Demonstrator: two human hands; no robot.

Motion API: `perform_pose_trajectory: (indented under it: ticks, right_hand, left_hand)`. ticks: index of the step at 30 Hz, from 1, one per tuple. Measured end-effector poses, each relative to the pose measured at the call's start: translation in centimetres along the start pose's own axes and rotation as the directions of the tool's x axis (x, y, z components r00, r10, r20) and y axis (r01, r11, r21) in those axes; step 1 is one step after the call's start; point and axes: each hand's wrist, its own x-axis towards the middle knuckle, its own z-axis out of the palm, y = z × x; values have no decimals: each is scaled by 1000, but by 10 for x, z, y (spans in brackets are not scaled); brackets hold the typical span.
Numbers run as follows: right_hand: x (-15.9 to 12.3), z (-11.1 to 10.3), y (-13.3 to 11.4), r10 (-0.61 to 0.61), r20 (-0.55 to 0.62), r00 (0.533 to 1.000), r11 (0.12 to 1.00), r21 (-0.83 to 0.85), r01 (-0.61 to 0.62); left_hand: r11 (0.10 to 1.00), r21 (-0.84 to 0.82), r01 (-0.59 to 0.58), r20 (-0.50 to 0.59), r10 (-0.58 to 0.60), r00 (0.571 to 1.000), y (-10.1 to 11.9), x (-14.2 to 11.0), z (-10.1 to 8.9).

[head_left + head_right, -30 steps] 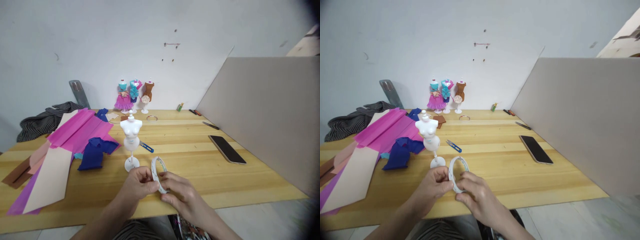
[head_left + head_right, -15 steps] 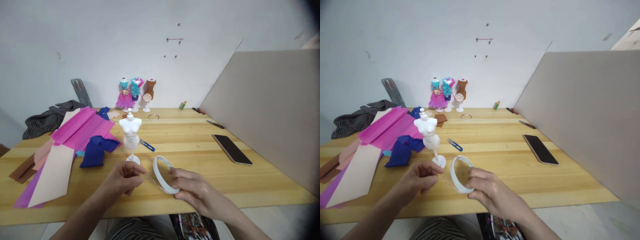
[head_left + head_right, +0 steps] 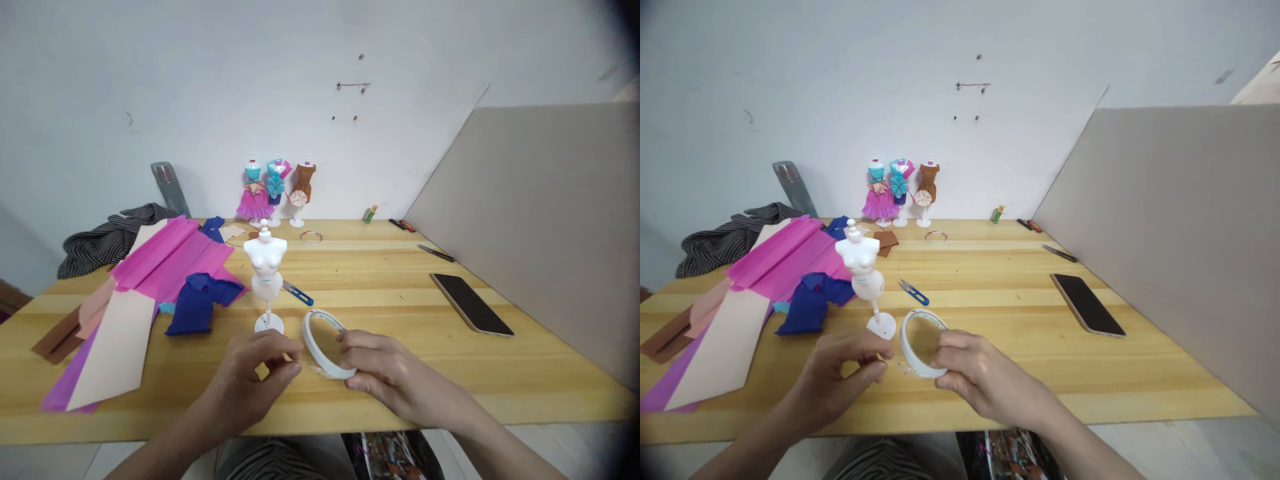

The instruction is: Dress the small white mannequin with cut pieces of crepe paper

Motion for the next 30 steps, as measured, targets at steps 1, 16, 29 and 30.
perform_pose_trajectory:
  ticks: [1,16,29,30]
  right_hand:
    - [2,-2,-1,1,1,1000,1000,-7,-1]
    - [51,-55,-31,-166,-274,947,974,-197,114]
    - [63,-40,-22,-124,-350,929,976,-214,50]
    - [61,-37,-20,-119,-356,927,975,-220,40]
  left_hand:
    - [999,26,-23,7,22,1000,1,2,-2]
    - [864,465,-196,-262,345,901,51,49,-49]
    - [924,368,-99,-280,212,936,40,38,-46]
    - [925,369,-88,-290,205,935,37,36,-42]
